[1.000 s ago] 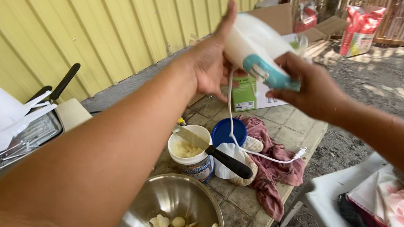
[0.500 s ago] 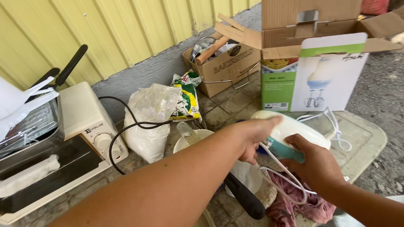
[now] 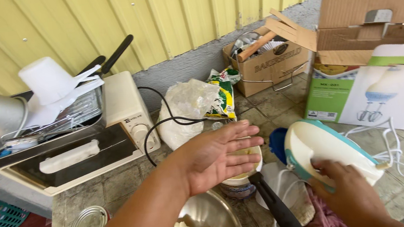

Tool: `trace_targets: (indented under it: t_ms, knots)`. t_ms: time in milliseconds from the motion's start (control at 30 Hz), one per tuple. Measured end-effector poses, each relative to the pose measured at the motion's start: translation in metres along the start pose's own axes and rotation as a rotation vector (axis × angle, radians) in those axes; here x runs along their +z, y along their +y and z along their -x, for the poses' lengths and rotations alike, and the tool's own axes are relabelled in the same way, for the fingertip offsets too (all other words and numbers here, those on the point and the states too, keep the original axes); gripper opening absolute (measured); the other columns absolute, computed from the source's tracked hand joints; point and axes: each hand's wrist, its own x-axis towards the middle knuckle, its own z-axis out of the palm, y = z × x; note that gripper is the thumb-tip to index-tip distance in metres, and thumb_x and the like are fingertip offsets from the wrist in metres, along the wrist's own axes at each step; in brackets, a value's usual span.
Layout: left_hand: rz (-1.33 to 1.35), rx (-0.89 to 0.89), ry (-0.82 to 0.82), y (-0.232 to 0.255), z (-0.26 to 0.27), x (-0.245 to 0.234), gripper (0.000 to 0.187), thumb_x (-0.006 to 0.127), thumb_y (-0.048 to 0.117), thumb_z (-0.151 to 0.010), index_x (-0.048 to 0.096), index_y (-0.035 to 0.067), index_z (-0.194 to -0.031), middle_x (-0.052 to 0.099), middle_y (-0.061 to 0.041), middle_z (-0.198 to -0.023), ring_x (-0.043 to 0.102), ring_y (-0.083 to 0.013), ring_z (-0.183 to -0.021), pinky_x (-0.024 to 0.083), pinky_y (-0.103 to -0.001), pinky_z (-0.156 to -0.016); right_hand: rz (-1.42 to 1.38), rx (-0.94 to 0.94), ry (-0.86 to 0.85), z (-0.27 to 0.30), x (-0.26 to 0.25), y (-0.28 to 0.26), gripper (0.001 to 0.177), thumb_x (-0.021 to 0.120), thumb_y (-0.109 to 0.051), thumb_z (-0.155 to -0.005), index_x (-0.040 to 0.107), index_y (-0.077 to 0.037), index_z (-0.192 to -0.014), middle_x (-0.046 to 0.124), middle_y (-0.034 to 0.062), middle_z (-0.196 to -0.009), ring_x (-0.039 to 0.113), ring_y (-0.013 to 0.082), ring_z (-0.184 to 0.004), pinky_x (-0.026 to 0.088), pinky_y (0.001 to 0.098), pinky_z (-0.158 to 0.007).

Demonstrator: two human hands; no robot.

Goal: The person unboxes a hand mixer, removes its attachments from a plastic bag, and then washes the mixer beaters at an outdoor tap before returning to the table to reassemble the device.

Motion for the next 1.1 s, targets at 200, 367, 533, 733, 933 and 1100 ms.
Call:
trace_targets:
  t_ms: [200,367,533,733,933,1100]
  knots:
    - [0.169,0.133,0.166,0.005,0.066,-0.054,0.058,0.061,0.044,-0.091,0.057,0.01,-0.139,0.066,-0.007,-0.138,0.067,-0.0259,-0.12,0.054,-0.037,-0.103,0.022,-0.036,0.26,-0.03,-0.038,-0.056,0.036,0.072,-0.034,-0.087,0.07,-0.013,-0.116,0.069,0.0091,-0.106,0.066,0.0244,-0.105,0.052,0.041,-0.095]
    - [0.212,0.301,0.356,0.014,0.106,-0.108,0.05,0.06,0.039,-0.092,0.062,0.01,-0.133,0.069,-0.005,-0.132,0.069,-0.0228,-0.114,0.056,-0.037,-0.097,-0.238,-0.247,0.301,-0.09,-0.044,-0.151,0.023,0.069,-0.029,-0.095,0.075,-0.009,-0.103,0.071,0.0085,-0.097,0.069,0.0235,-0.086,0.053,0.04,-0.074]
    - [0.0,0.514,0.819,-0.001,0.148,-0.168,0.043,0.061,0.032,-0.093,0.067,0.01,-0.129,0.07,-0.009,-0.125,0.065,-0.0227,-0.103,0.054,-0.039,-0.088,-0.31,-0.504,0.031,-0.134,-0.022,-0.285,0.029,0.064,-0.037,-0.097,0.079,-0.013,-0.096,0.072,0.0071,-0.088,0.065,0.0256,-0.072,0.052,0.039,-0.071]
    - [-0.943,0.758,1.989,0.022,0.2,-0.256,0.082,0.088,0.048,-0.086,0.048,0.0,-0.14,0.059,-0.026,-0.125,0.058,-0.0416,-0.107,0.05,-0.048,-0.084,-0.318,-0.799,-0.164,-0.119,0.008,-0.425,0.024,0.067,-0.035,-0.094,0.078,-0.014,-0.1,0.066,0.0077,-0.09,0.064,0.0216,-0.076,0.052,0.0373,-0.072]
    - [-0.412,0.584,1.551,0.032,0.201,-0.269,0.081,0.076,0.014,-0.079,0.039,0.012,-0.151,0.074,-0.007,-0.104,0.073,-0.0201,-0.084,0.06,-0.038,-0.078,-0.47,-0.822,-0.22,-0.092,0.022,-0.458,0.017,0.069,-0.028,-0.093,0.077,-0.014,-0.1,0.063,0.0051,-0.088,0.063,0.0204,-0.077,0.053,0.0351,-0.073]
    - [-0.582,1.012,1.417,0.03,0.198,-0.277,0.079,0.082,0.004,-0.085,0.038,0.008,-0.151,0.072,-0.006,-0.101,0.068,-0.0115,-0.091,0.056,-0.028,-0.078,-0.486,-0.806,-0.091,-0.11,0.022,-0.464,0.02,0.07,-0.023,-0.091,0.074,-0.016,-0.109,0.06,0.005,-0.092,0.064,0.0198,-0.084,0.054,0.0356,-0.078]
